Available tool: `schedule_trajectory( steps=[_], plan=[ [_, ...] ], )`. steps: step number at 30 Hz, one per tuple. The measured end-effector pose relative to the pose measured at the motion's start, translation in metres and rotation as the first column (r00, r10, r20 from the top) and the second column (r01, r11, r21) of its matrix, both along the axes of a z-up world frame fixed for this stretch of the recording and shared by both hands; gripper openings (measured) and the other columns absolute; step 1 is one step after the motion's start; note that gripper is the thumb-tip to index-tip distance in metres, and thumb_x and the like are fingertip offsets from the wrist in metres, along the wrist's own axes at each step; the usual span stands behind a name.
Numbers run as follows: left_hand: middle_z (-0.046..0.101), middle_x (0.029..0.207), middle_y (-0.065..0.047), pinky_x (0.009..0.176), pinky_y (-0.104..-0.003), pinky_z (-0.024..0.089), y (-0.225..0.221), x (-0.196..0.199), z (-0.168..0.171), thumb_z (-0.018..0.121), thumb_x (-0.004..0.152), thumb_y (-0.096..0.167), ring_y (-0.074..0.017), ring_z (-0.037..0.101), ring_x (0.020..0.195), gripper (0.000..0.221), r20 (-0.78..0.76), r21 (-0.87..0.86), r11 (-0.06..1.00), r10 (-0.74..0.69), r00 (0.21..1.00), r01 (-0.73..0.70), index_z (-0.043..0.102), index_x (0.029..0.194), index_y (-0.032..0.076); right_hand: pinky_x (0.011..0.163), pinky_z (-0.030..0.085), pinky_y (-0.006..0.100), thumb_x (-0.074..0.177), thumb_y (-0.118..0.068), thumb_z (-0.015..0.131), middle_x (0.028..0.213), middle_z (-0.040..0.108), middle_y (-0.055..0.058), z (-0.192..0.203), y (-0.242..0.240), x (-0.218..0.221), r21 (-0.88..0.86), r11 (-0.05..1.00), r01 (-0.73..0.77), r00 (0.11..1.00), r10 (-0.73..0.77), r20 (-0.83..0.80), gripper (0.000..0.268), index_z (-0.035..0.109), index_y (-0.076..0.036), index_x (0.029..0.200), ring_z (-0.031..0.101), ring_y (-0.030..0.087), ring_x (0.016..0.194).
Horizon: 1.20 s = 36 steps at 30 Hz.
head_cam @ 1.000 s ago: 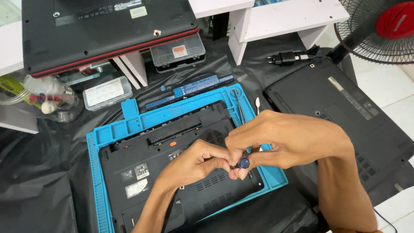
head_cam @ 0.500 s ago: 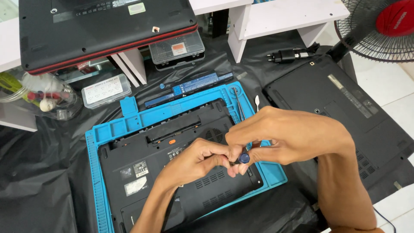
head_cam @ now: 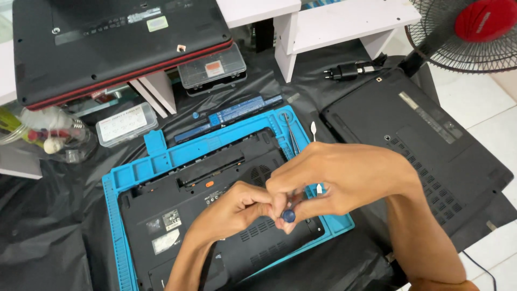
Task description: The recorder is disassembling a laptop, removing its battery and internal components using a screwdriver on a repair bench.
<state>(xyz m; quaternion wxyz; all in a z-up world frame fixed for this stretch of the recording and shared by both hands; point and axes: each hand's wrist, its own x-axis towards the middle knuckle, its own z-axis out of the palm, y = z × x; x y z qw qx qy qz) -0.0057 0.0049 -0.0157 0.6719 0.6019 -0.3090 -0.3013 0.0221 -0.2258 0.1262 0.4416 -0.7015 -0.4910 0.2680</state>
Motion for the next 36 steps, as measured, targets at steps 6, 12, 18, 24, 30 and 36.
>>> schedule_trajectory(
  steps=[6, 12, 18, 24, 30, 36],
  plan=[
    [0.079, 0.097, -0.013, 0.097, -0.033, 0.058, 0.005, 0.002, -0.004, 0.058, 0.094, -0.007, -0.0202, 0.074, 0.101, 0.018, 0.115, 0.008, 1.0, -0.011, 0.993, 0.011, 0.075, 0.1, -0.004, 0.071, 0.057, 0.029, 0.085, -0.023, 0.082, 0.091, 0.073, -0.002, 0.0, 0.004, -0.003, -0.016, 1.0, -0.027, 0.999, 0.027, 0.037, 0.026, 0.066, -0.008, 0.099, 0.073, 0.015, 0.085],
    [0.078, 0.104, -0.013, 0.098, -0.034, 0.058, 0.005, 0.002, -0.006, 0.06, 0.095, -0.004, -0.0215, 0.075, 0.104, 0.015, 0.097, 0.035, 0.999, -0.01, 0.995, 0.007, 0.074, 0.099, -0.004, 0.067, 0.056, 0.029, 0.082, -0.024, 0.084, 0.09, 0.069, -0.004, -0.005, 0.006, -0.001, -0.053, 0.998, -0.017, 0.998, 0.02, 0.054, 0.031, 0.061, -0.008, 0.095, 0.07, 0.013, 0.083],
    [0.077, 0.101, -0.012, 0.093, -0.033, 0.059, 0.005, 0.0, -0.002, 0.06, 0.096, -0.004, -0.0192, 0.073, 0.096, 0.016, 0.034, 0.039, 0.999, -0.005, 0.999, 0.004, 0.073, 0.105, -0.004, 0.07, 0.058, 0.028, 0.086, -0.02, 0.083, 0.09, 0.071, -0.005, -0.013, 0.003, 0.003, -0.011, 1.0, -0.001, 1.0, 0.001, 0.027, 0.027, 0.059, -0.009, 0.094, 0.075, 0.012, 0.089],
    [0.076, 0.098, -0.011, 0.091, -0.032, 0.059, 0.006, 0.0, -0.001, 0.061, 0.098, -0.005, -0.0183, 0.072, 0.093, 0.015, 0.042, 0.016, 1.0, -0.026, 0.999, 0.026, 0.073, 0.107, -0.004, 0.066, 0.056, 0.028, 0.082, -0.02, 0.086, 0.086, 0.068, -0.001, -0.009, 0.004, 0.001, 0.048, 0.999, -0.017, 1.0, 0.016, 0.013, 0.03, 0.06, -0.008, 0.09, 0.073, 0.014, 0.083],
    [0.077, 0.097, -0.012, 0.087, -0.03, 0.059, 0.003, -0.001, 0.008, 0.058, 0.094, -0.008, -0.0178, 0.074, 0.092, 0.019, 0.051, 0.043, 0.999, -0.033, 0.998, 0.031, 0.073, 0.105, -0.005, 0.067, 0.056, 0.029, 0.084, -0.013, 0.083, 0.089, 0.07, 0.0, -0.006, 0.002, 0.005, 0.072, 0.996, -0.061, 0.998, 0.062, -0.023, 0.022, 0.064, -0.005, 0.091, 0.074, 0.015, 0.084],
    [0.077, 0.092, -0.01, 0.082, -0.028, 0.058, -0.001, -0.002, 0.012, 0.059, 0.088, -0.011, -0.0142, 0.072, 0.086, 0.022, 0.069, 0.068, 0.996, 0.052, 0.996, -0.056, 0.074, 0.103, -0.005, 0.07, 0.059, 0.027, 0.09, -0.01, 0.077, 0.092, 0.075, 0.001, -0.006, -0.004, 0.008, 0.068, 0.996, -0.058, 0.998, 0.057, 0.011, 0.013, 0.07, -0.005, 0.099, 0.078, 0.014, 0.086]
  ],
)
